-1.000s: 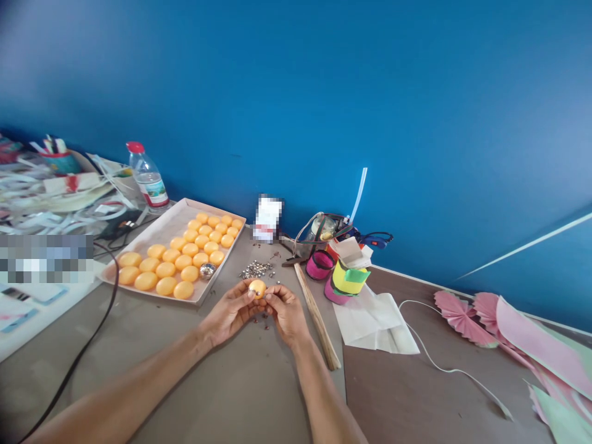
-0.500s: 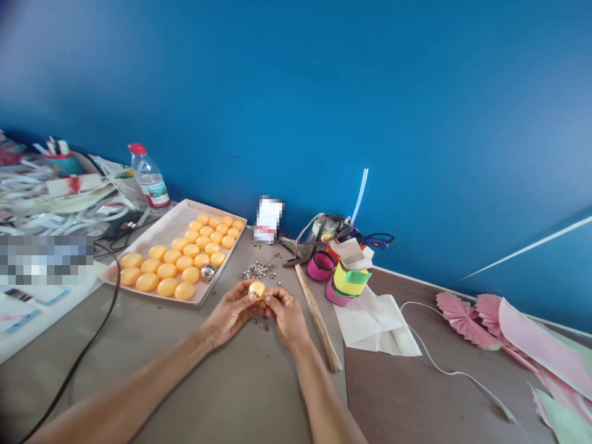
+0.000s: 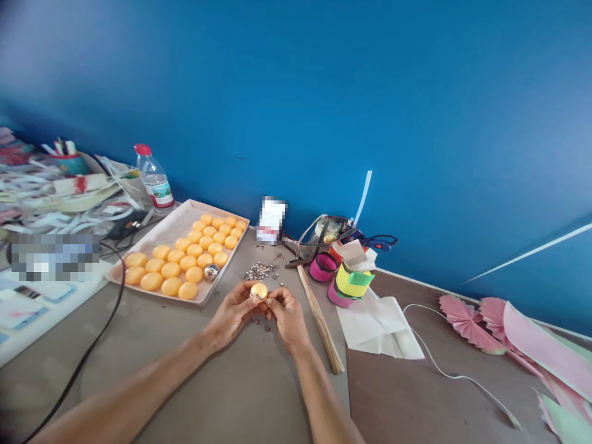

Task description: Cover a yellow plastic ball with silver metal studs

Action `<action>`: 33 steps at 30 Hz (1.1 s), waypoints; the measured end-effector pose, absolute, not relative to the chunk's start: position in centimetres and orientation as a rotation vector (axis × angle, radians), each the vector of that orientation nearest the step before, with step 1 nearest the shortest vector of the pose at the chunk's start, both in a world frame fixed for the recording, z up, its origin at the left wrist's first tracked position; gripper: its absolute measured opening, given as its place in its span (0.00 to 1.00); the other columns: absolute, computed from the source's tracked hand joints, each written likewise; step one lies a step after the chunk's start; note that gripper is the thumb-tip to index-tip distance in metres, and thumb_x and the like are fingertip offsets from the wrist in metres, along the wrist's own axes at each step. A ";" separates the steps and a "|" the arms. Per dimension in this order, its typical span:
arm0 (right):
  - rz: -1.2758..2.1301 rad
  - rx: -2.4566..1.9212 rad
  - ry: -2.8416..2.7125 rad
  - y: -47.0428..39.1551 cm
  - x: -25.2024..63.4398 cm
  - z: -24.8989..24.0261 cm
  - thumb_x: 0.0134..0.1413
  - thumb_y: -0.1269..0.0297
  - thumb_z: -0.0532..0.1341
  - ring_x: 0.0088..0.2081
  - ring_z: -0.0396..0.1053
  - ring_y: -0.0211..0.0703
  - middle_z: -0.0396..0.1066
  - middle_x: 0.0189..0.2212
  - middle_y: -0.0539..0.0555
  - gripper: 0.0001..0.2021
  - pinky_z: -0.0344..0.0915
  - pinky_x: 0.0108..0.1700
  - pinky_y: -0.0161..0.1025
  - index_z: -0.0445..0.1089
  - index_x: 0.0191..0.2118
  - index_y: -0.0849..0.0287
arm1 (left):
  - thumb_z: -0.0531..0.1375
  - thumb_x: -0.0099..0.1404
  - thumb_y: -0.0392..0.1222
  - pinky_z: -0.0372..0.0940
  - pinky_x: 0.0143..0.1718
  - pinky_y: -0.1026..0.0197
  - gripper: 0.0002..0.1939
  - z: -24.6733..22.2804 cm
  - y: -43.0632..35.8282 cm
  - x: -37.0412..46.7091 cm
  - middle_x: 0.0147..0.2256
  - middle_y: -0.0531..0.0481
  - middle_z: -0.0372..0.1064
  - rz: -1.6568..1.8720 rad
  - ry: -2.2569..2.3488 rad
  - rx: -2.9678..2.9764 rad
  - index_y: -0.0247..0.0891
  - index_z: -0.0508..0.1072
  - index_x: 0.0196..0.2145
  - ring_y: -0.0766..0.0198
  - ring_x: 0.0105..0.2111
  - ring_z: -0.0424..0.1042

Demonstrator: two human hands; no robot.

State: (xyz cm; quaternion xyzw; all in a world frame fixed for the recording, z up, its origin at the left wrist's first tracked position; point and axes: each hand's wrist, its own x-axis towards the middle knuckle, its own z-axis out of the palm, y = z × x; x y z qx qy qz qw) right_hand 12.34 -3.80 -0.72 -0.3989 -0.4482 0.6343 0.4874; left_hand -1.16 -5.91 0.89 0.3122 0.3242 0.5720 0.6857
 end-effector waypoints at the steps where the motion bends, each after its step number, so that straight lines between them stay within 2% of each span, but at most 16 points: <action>1: 1.530 -0.986 -1.102 -3.8 12.4 -0.8 0.43 0.63 0.63 0.19 0.57 0.31 0.63 0.18 0.44 0.08 0.54 0.24 0.32 0.63 0.27 0.57 | 0.64 0.52 0.40 0.66 0.33 0.57 0.18 0.9 -6.0 -1.1 0.30 0.51 0.67 1.281 0.726 0.701 0.35 0.64 0.40 0.65 0.27 0.70; 8: 1.571 -0.972 -1.037 -3.8 12.1 -0.4 0.42 0.62 0.64 0.18 0.54 0.31 0.61 0.17 0.43 0.09 0.51 0.23 0.31 0.62 0.25 0.57 | 0.65 0.52 0.38 0.66 0.34 0.59 0.18 0.5 -6.0 -0.9 0.31 0.51 0.68 1.292 0.710 0.673 0.36 0.65 0.40 0.66 0.27 0.70; 13: 1.585 -0.958 -1.041 -3.1 13.1 -0.2 0.44 0.57 0.62 0.18 0.53 0.31 0.60 0.19 0.44 0.10 0.55 0.24 0.33 0.63 0.27 0.57 | 0.63 0.55 0.39 0.65 0.36 0.62 0.15 0.6 -5.6 -1.2 0.32 0.49 0.70 1.207 0.613 0.517 0.35 0.67 0.41 0.66 0.30 0.72; 16: 1.240 -1.200 -1.371 -2.3 14.6 -0.8 0.47 0.57 0.59 0.21 0.58 0.36 0.64 0.21 0.48 0.09 0.57 0.26 0.35 0.68 0.32 0.57 | 0.62 0.56 0.39 0.66 0.38 0.61 0.15 0.8 -5.5 -1.4 0.35 0.47 0.71 1.181 0.600 0.466 0.36 0.67 0.42 0.64 0.32 0.73; 18: 0.846 -1.348 -1.625 -1.9 15.6 -1.2 0.48 0.61 0.57 0.30 0.64 0.42 0.68 0.29 0.53 0.08 0.61 0.34 0.38 0.70 0.34 0.58 | 0.62 0.56 0.38 0.66 0.38 0.60 0.16 0.9 -5.4 -1.4 0.37 0.46 0.71 1.190 0.592 0.440 0.37 0.67 0.43 0.63 0.33 0.73; 22: 0.340 -1.512 -2.028 -1.9 16.2 -1.5 0.50 0.69 0.54 0.40 0.64 0.47 0.68 0.37 0.59 0.15 0.60 0.44 0.43 0.69 0.44 0.60 | 0.62 0.56 0.36 0.66 0.39 0.59 0.20 0.8 -5.4 -1.5 0.36 0.46 0.71 1.210 0.559 0.412 0.38 0.65 0.47 0.62 0.34 0.73; 25: 0.224 -1.609 -2.165 -2.2 15.8 -1.4 0.52 0.70 0.52 0.40 0.65 0.47 0.67 0.38 0.60 0.17 0.60 0.44 0.42 0.68 0.48 0.60 | 0.62 0.56 0.36 0.66 0.41 0.58 0.22 0.6 -5.4 -1.6 0.36 0.45 0.71 1.215 0.535 0.410 0.37 0.65 0.49 0.62 0.35 0.73; 29: 0.238 -1.583 -2.246 -2.7 15.1 -1.0 0.55 0.72 0.50 0.38 0.66 0.44 0.67 0.37 0.58 0.18 0.60 0.41 0.38 0.66 0.50 0.59 | 0.63 0.55 0.33 0.65 0.44 0.58 0.23 0.7 -5.3 -1.5 0.37 0.45 0.71 1.220 0.552 0.419 0.36 0.65 0.49 0.62 0.36 0.73; 33: 0.263 -1.527 -2.328 -3.2 14.3 -0.7 0.56 0.73 0.49 0.33 0.66 0.41 0.66 0.35 0.56 0.16 0.59 0.37 0.36 0.68 0.47 0.55 | 0.64 0.53 0.33 0.66 0.42 0.60 0.21 1.0 -5.3 -1.4 0.36 0.47 0.71 1.211 0.605 0.420 0.35 0.66 0.46 0.63 0.35 0.73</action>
